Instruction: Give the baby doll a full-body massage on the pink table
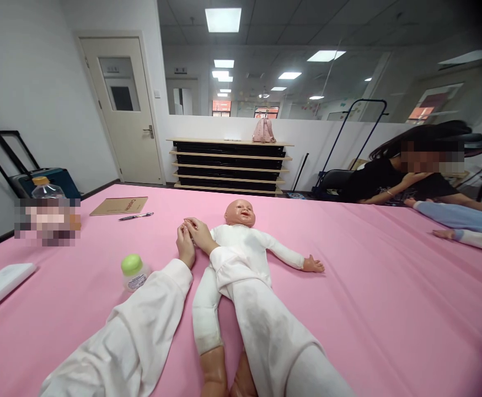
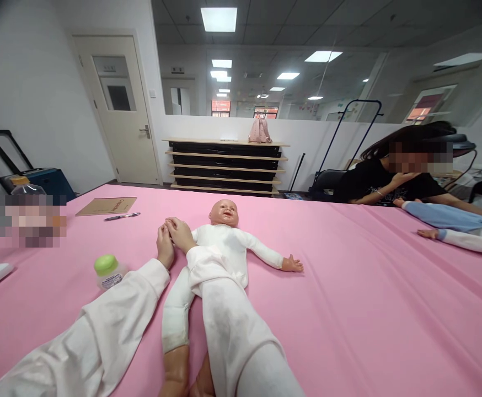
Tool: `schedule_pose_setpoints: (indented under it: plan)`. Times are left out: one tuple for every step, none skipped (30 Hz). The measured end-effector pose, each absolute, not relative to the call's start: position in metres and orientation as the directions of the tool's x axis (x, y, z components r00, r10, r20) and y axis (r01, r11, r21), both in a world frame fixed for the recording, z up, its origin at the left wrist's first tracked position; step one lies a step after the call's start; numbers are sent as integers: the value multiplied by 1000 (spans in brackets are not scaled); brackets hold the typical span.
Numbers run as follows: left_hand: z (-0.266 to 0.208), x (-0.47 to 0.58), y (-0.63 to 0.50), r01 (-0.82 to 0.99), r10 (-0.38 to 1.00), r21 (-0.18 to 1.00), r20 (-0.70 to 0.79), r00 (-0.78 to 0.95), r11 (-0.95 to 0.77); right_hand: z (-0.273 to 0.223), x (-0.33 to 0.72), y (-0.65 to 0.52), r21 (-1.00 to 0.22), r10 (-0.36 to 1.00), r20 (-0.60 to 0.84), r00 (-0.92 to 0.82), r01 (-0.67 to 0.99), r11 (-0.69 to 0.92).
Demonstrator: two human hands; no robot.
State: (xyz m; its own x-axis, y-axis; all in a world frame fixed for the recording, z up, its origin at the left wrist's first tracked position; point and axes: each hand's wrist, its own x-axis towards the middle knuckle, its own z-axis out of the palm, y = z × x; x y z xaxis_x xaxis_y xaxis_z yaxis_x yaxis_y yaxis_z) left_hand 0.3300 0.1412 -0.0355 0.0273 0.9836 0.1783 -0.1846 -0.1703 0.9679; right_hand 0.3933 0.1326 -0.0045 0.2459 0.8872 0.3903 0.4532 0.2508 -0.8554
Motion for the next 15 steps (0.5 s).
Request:
schedule_pose_setpoints:
  plan:
    - [-36,330,141,-184,981,966,190,36,-180,-4,393,132,-867,889,379,258,434,244]
    - [-36,330,140,-186,977,962,210,41,-199,-3,394,132,-878,889,369,270,414,238]
    - [-36,330,140,-189,971,956,234,42,-222,-2,394,131,-888,889,361,282,395,235]
    - [-36,330,140,-190,966,951,254,39,-243,-1,394,131,-896,888,355,292,377,234]
    - [-36,330,140,-186,964,949,263,33,-253,-1,394,130,-902,889,349,295,363,234]
    - [-36,330,140,-179,966,952,258,26,-250,-1,394,130,-906,894,343,289,353,233]
    - [-36,330,140,-173,971,957,240,17,-234,-2,394,130,-909,901,336,276,346,233]
    - [-36,330,140,-168,977,963,215,10,-210,-3,394,131,-909,907,331,259,344,234]
    - [-36,330,140,-167,982,969,188,4,-184,-4,394,131,-907,912,331,242,349,236]
    - [-35,330,140,-172,986,971,166,0,-164,-4,393,131,-901,914,335,230,361,239]
    - [-35,330,140,-178,988,972,154,-4,-152,-5,393,132,-895,913,341,223,375,242]
    - [-35,330,141,-183,988,972,151,-6,-150,-6,393,132,-888,911,347,221,389,244]
    - [-35,330,141,-186,988,971,153,-5,-151,-6,393,132,-884,910,351,222,400,243]
    - [-36,330,142,-188,987,970,159,-1,-156,-6,393,132,-881,909,351,224,409,239]
    - [-36,330,142,-189,986,968,167,6,-163,-5,393,132,-879,908,351,230,415,235]
